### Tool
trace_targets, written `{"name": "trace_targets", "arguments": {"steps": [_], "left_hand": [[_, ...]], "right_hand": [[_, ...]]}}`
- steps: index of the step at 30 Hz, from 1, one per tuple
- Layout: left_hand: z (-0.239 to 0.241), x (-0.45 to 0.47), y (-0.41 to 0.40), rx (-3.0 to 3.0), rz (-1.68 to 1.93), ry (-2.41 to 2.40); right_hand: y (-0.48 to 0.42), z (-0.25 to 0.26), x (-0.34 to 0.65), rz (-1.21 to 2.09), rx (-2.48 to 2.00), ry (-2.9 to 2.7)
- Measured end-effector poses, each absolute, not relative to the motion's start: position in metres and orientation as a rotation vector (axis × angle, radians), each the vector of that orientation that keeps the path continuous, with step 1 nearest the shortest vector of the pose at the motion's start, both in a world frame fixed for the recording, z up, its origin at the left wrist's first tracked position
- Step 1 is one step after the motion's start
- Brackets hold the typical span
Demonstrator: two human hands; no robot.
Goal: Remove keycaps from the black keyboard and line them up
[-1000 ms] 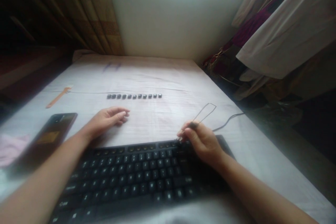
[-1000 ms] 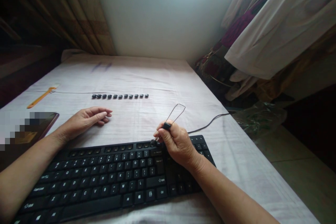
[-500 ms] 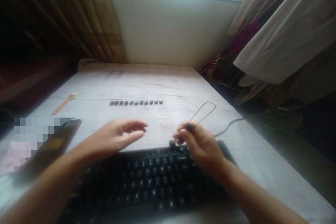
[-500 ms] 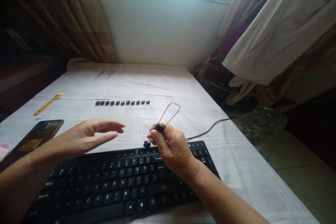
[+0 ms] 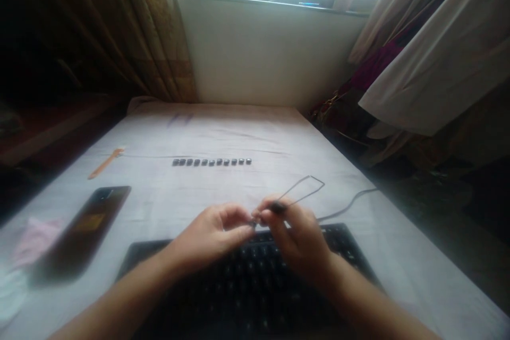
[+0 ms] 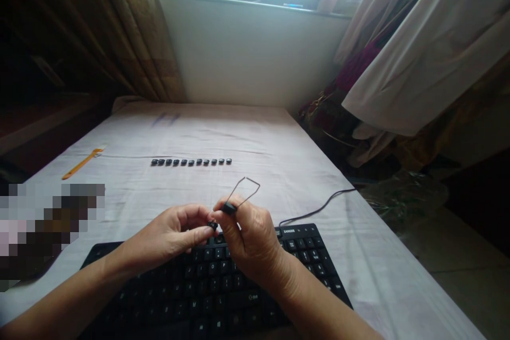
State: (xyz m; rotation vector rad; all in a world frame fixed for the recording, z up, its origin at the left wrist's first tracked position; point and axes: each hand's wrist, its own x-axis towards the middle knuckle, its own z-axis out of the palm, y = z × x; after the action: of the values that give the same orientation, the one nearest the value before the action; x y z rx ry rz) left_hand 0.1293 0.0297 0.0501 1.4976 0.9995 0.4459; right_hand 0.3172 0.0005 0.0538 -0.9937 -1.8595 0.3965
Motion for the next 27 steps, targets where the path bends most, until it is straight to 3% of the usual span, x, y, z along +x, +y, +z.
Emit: {"name": "trace_targets", "arguments": {"steps": [7,20,27], "left_hand": [[0.053,0.132,0.033,1.315,0.318,1.064],[0.053,0.113,0.053,1.423,0.444,1.199],[0.051,0.111,0.053,1.443,0.43,1.192]], "right_hand": [[0.005,0.05,0.32,0.313,-0.909,-1.91],[0.001,0.042,0.326,0.198,-1.022,-2.515],[-0.001,0.038,0.322,0.186,-1.057,-2.575]]}}
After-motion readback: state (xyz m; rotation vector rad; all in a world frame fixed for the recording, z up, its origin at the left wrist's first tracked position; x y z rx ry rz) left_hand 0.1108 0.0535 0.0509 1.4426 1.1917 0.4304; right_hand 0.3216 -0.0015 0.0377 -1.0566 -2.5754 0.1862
